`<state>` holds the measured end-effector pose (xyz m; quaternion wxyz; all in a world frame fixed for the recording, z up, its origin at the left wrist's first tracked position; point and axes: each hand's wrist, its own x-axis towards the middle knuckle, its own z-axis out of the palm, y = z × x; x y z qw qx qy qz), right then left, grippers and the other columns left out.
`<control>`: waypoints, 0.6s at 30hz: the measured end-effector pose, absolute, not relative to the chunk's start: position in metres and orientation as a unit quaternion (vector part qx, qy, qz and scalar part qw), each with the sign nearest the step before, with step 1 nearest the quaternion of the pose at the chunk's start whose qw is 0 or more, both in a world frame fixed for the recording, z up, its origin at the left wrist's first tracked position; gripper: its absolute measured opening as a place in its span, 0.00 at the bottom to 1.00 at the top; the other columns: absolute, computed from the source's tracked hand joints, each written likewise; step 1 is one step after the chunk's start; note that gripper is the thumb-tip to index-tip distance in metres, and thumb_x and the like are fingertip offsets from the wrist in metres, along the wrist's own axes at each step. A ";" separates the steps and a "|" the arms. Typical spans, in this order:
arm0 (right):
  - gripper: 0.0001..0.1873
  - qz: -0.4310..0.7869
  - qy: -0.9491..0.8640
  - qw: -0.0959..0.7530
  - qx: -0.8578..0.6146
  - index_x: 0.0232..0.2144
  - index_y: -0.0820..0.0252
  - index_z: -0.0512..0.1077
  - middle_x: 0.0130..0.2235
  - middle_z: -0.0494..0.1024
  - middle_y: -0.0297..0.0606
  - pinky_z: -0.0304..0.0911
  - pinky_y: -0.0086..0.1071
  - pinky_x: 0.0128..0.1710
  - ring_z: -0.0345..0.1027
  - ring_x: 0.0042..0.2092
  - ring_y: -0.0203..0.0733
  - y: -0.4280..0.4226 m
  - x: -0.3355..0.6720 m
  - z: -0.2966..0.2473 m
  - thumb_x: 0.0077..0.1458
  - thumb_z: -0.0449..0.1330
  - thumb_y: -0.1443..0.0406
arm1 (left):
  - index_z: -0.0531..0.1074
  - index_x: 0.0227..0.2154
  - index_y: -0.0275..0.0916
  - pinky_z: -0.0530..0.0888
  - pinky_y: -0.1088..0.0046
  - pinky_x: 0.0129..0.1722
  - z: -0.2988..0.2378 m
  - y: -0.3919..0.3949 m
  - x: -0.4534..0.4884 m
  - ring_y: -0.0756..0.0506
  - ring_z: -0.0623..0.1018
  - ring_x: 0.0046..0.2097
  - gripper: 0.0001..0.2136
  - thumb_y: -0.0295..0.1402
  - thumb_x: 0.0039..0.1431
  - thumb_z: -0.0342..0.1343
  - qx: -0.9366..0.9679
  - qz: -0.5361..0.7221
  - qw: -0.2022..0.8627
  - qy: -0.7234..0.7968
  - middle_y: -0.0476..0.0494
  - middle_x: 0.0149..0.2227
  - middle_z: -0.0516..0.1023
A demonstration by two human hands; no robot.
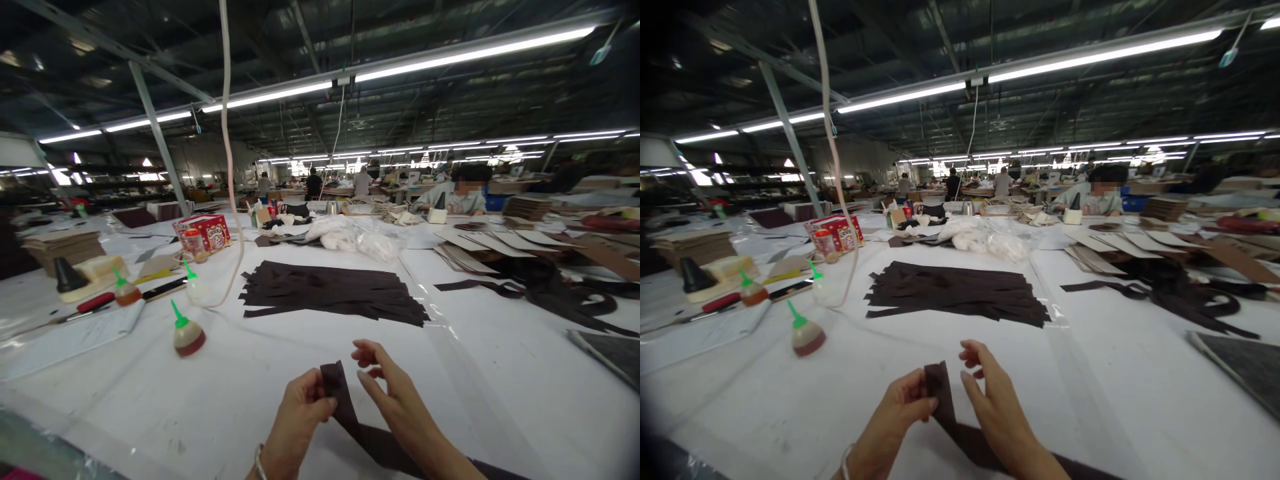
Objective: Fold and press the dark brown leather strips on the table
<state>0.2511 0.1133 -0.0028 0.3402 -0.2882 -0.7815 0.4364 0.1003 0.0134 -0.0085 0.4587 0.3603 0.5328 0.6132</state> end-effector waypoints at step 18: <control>0.12 0.593 -0.723 -0.010 -0.354 0.27 0.60 0.71 0.22 0.75 0.32 0.60 0.25 0.27 0.71 0.28 0.39 0.109 0.309 -0.006 0.36 0.53 0.70 | 0.72 0.36 0.36 0.76 0.74 0.27 -0.021 -0.016 0.036 0.49 0.77 0.30 0.11 0.17 0.50 0.60 0.060 0.733 0.421 0.532 0.45 0.35 0.78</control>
